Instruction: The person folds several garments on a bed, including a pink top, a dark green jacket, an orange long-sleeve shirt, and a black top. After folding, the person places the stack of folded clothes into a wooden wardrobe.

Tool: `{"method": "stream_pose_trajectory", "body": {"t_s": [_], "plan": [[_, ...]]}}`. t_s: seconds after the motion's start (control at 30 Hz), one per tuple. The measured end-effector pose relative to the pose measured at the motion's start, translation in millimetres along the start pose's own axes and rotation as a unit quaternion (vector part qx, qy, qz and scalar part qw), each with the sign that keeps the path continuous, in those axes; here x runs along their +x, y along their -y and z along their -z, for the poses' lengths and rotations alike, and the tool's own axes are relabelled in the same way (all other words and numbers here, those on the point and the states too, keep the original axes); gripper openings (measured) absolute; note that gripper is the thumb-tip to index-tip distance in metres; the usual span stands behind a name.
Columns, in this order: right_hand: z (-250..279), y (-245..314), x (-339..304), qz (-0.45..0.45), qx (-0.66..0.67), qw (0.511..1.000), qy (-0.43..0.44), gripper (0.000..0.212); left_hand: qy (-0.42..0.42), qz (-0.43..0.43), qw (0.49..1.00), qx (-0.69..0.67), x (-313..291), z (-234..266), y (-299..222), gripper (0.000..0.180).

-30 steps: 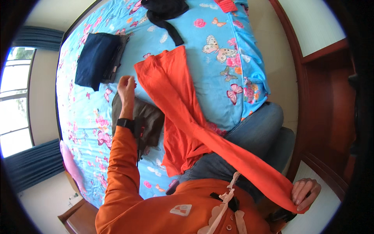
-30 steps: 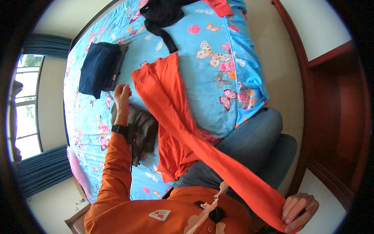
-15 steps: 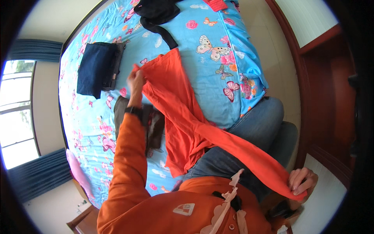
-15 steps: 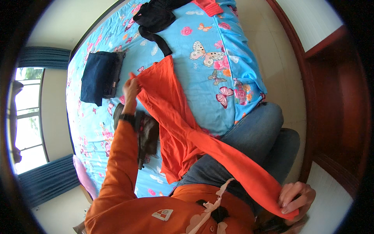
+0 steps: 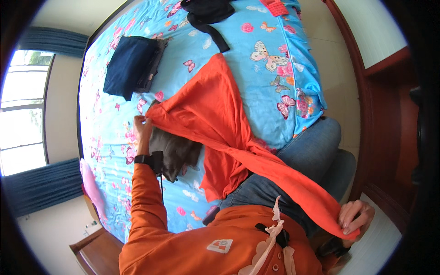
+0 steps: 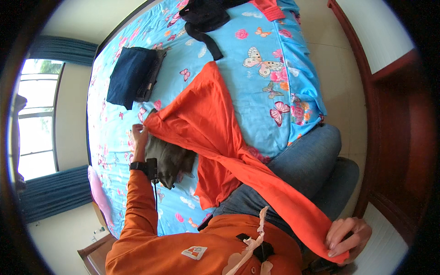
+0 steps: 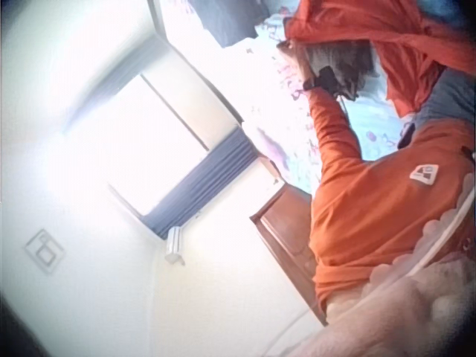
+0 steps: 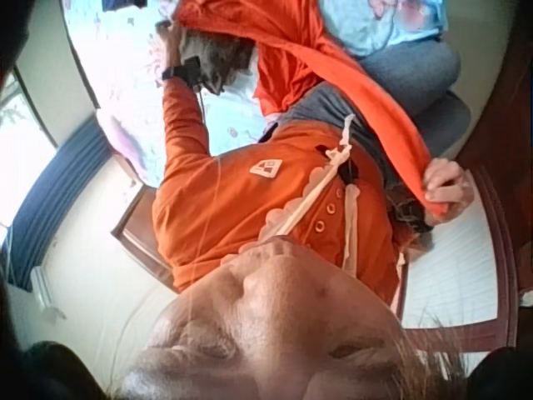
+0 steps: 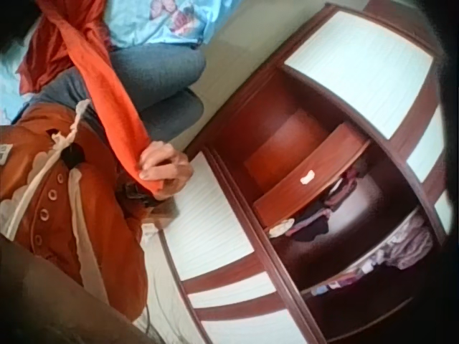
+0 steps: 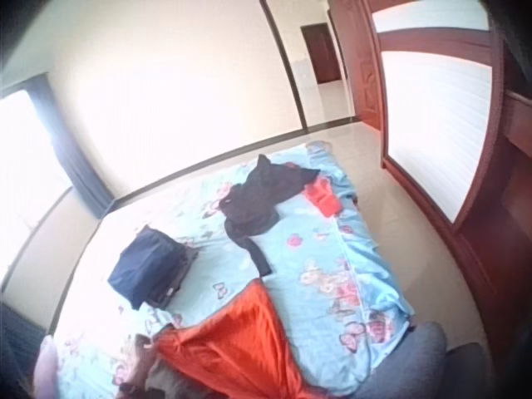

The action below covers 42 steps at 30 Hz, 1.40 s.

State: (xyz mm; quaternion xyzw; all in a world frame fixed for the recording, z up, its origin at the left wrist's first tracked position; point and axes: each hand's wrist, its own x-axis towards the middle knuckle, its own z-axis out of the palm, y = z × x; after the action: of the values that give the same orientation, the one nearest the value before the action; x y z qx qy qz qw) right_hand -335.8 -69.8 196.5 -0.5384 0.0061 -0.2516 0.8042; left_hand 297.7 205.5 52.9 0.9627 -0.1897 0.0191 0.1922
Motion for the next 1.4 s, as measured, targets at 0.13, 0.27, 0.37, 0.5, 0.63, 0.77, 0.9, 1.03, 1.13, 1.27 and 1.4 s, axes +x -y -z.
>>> {"method": "stream_pose_trajectory", "body": {"t_s": [0.13, 0.27, 0.37, 0.5, 0.63, 0.77, 0.9, 1.03, 1.13, 1.27, 1.4], "plan": [[-12.6, 1.0, -1.0, 0.002, -0.003, 1.0, 0.003, 0.026, -0.024, -0.225, 0.971, -0.075, 28.0, -41.9, -66.8, 0.031], [-15.3, 1.3, 2.1, 0.004, -0.015, 1.0, 0.011, 0.028, 0.101, -0.291, 0.945, -0.115, 40.7, -107.1, -153.7, 0.044], [-15.2, 8.0, 0.7, -0.004, -0.035, 0.999, 0.009, 0.033, 0.241, -0.227, 0.939, -0.097, 56.0, -137.7, -191.1, 0.045], [-16.6, 16.7, -6.5, -0.01, -0.066, 0.998, -0.018, 0.035, 0.14, -0.276, 0.949, -0.063, 83.4, -141.0, -190.0, 0.01], [-8.0, 6.8, -6.1, 0.003, -0.055, 0.998, -0.01, 0.034, 0.148, -0.226, 0.963, -0.02, 103.9, -123.2, -168.9, 0.019], [0.6, -0.4, -0.6, -0.006, -0.058, 0.998, 0.004, 0.036, 0.233, -0.322, 0.909, -0.125, 97.5, -141.2, -185.4, 0.039], [-5.3, 10.3, -0.2, -0.008, -0.071, 0.997, -0.007, 0.035, 0.256, -0.305, 0.91, -0.119, 91.6, -159.6, -206.6, 0.03], [-10.5, 8.3, -0.6, 0.0, -0.074, 0.997, -0.029, 0.035, 0.252, -0.242, 0.925, -0.148, 94.6, -157.2, -213.7, 0.023], [-5.3, -0.6, 1.6, 0.002, -0.07, 0.997, -0.007, 0.034, 0.321, -0.14, 0.904, -0.245, 94.5, -155.7, -215.3, 0.028], [-1.7, 3.9, 2.3, 0.0, -0.076, 0.997, -0.003, 0.031, 0.4, -0.212, 0.858, -0.241, 99.6, -156.9, -212.0, 0.028], [-9.0, 8.9, 1.5, -0.003, -0.102, 0.994, -0.046, 0.03, 0.189, -0.231, 0.953, 0.056, 113.3, -144.8, -200.6, 0.028]]}}
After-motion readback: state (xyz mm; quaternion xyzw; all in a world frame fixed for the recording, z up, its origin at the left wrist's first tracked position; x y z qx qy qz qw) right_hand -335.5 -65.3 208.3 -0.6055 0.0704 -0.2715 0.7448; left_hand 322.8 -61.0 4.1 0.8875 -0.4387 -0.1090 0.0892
